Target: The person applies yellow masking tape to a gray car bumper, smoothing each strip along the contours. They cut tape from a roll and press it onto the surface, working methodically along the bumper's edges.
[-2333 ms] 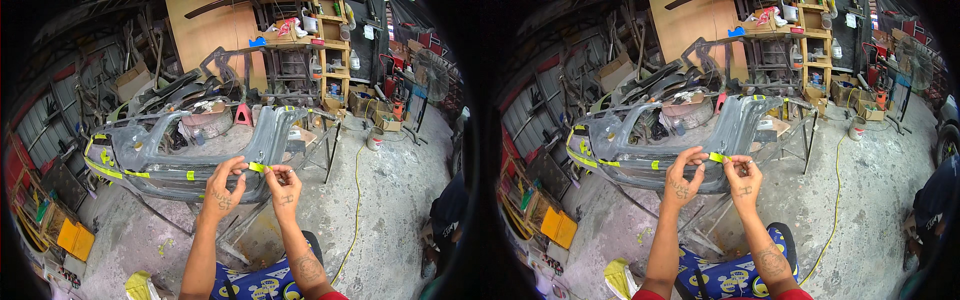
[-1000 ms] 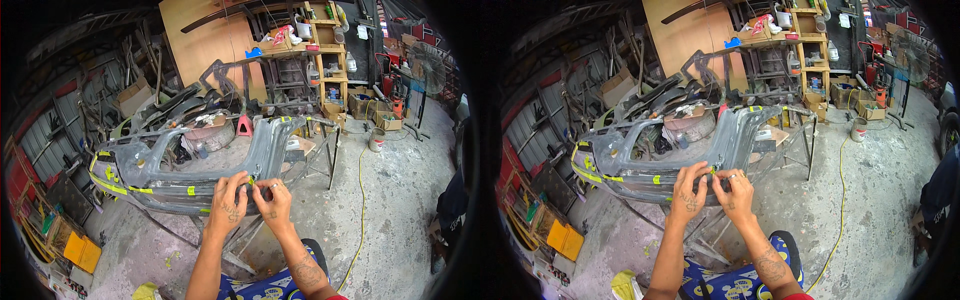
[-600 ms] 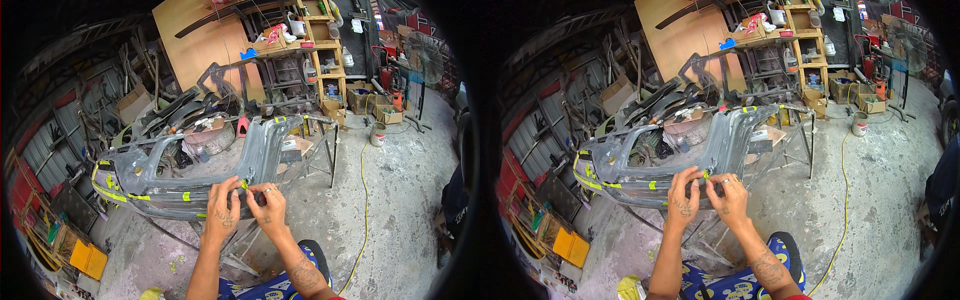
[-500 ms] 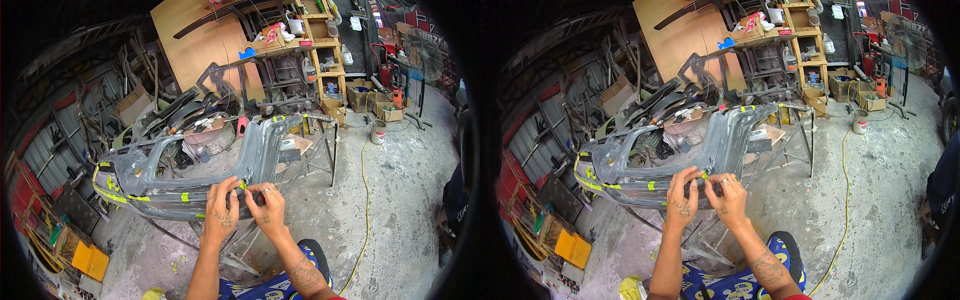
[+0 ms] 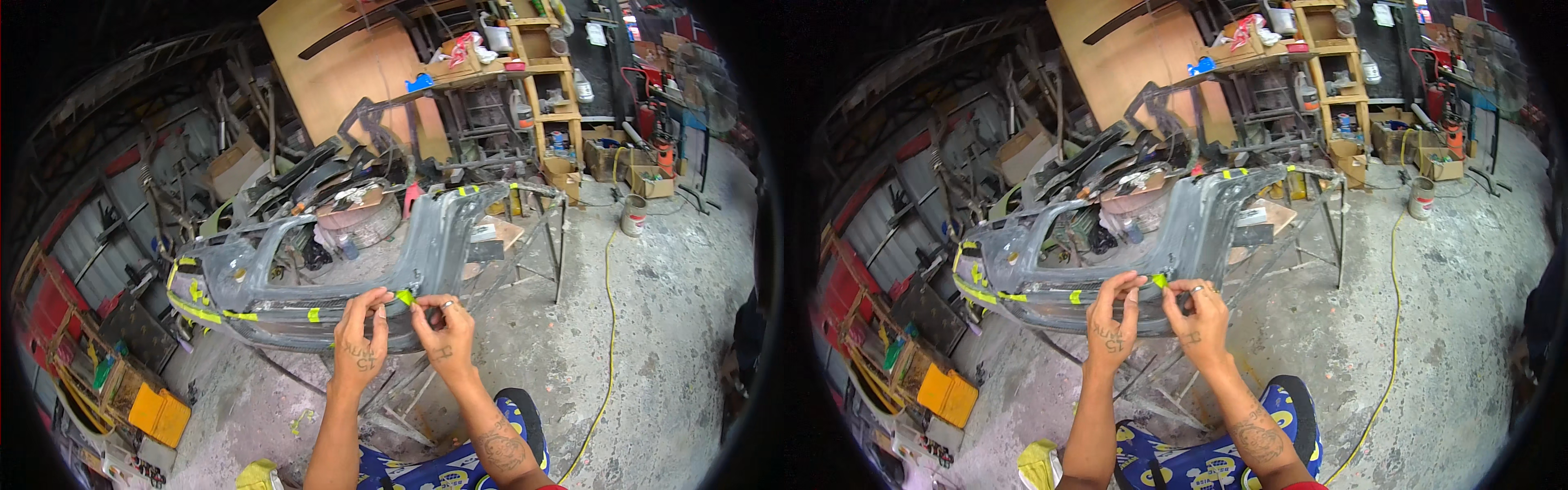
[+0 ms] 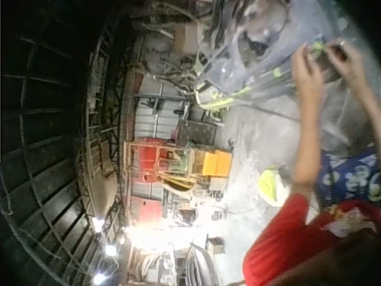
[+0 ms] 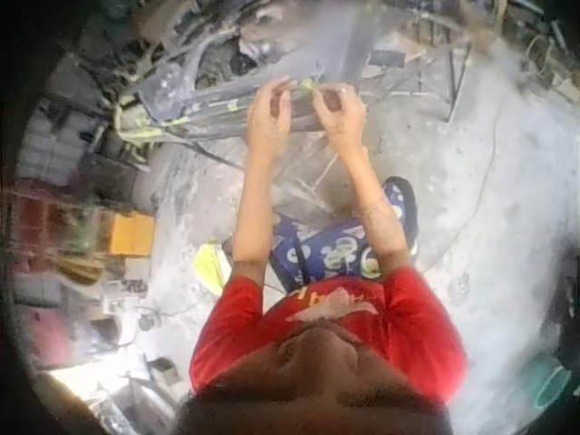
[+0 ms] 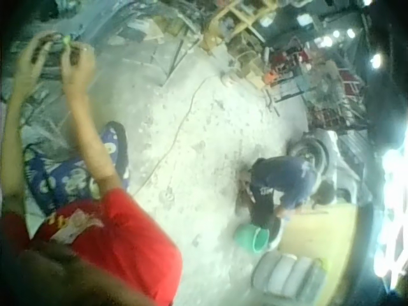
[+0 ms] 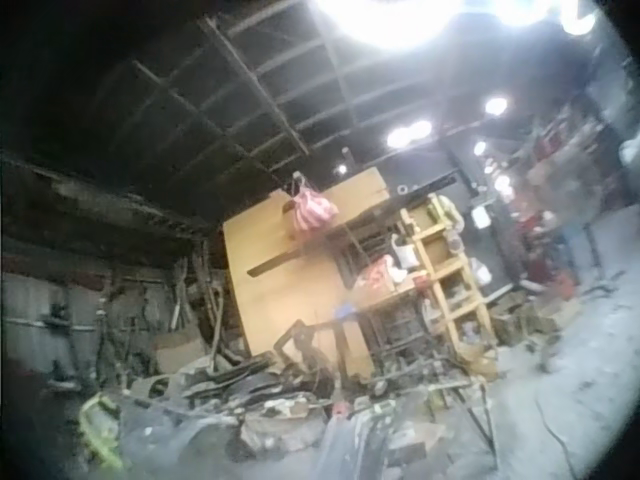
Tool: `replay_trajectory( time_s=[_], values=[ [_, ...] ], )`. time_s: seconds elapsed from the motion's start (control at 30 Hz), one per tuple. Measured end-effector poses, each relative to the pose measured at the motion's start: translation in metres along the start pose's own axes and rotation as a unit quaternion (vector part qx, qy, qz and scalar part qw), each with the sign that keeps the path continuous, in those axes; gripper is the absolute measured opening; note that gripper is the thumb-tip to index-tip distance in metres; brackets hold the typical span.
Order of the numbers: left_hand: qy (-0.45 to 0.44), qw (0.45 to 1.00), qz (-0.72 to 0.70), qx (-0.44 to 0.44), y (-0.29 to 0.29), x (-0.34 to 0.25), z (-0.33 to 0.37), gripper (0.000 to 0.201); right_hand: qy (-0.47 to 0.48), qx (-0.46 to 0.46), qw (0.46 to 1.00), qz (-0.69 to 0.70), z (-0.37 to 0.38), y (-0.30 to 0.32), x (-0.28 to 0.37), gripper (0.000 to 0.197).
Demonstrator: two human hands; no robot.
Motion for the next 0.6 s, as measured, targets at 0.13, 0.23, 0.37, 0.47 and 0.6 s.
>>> replay_trajectory(
  time_s=[0.13, 0.23, 0.37, 0.47, 0.6],
  values=[
    [-0.050, 0.996, 0.034, -0.066, 0.052, -0.007, 0.002, 0.029, -0.033, -0.005, 0.999, 0.009, 0.000, 0.003, -0.006, 0.015],
    [-0.041, 0.993, 0.053, -0.100, 0.098, 0.001, 0.009, 0.027, -0.033, -0.003, 0.999, -0.018, 0.000, 0.012, -0.020, 0.014],
    [0.003, 0.971, 0.105, -0.216, 0.182, 0.041, 0.027, 0.019, -0.034, 0.005, 0.999, -0.017, 0.001, 0.012, -0.012, 0.012],
    [-0.002, 0.947, 0.164, -0.275, 0.263, 0.098, 0.055, 0.020, -0.026, 0.014, 1.000, -0.009, 0.000, 0.010, -0.007, 0.010],
    [0.082, 0.941, 0.230, -0.236, 0.308, 0.127, 0.077, 0.019, -0.026, 0.028, 0.999, -0.015, 0.000, 0.007, 0.003, 0.010]
  ],
)
Point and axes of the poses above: each hand's wrist, its own z-axis towards the middle knuckle, its own y-axis out of the back of the hand, x = y × z, the point moved 1 cm from there along z, towards the middle knuckle, and after that the axes turned 8 degrees about -x, right-handed, at the moved point
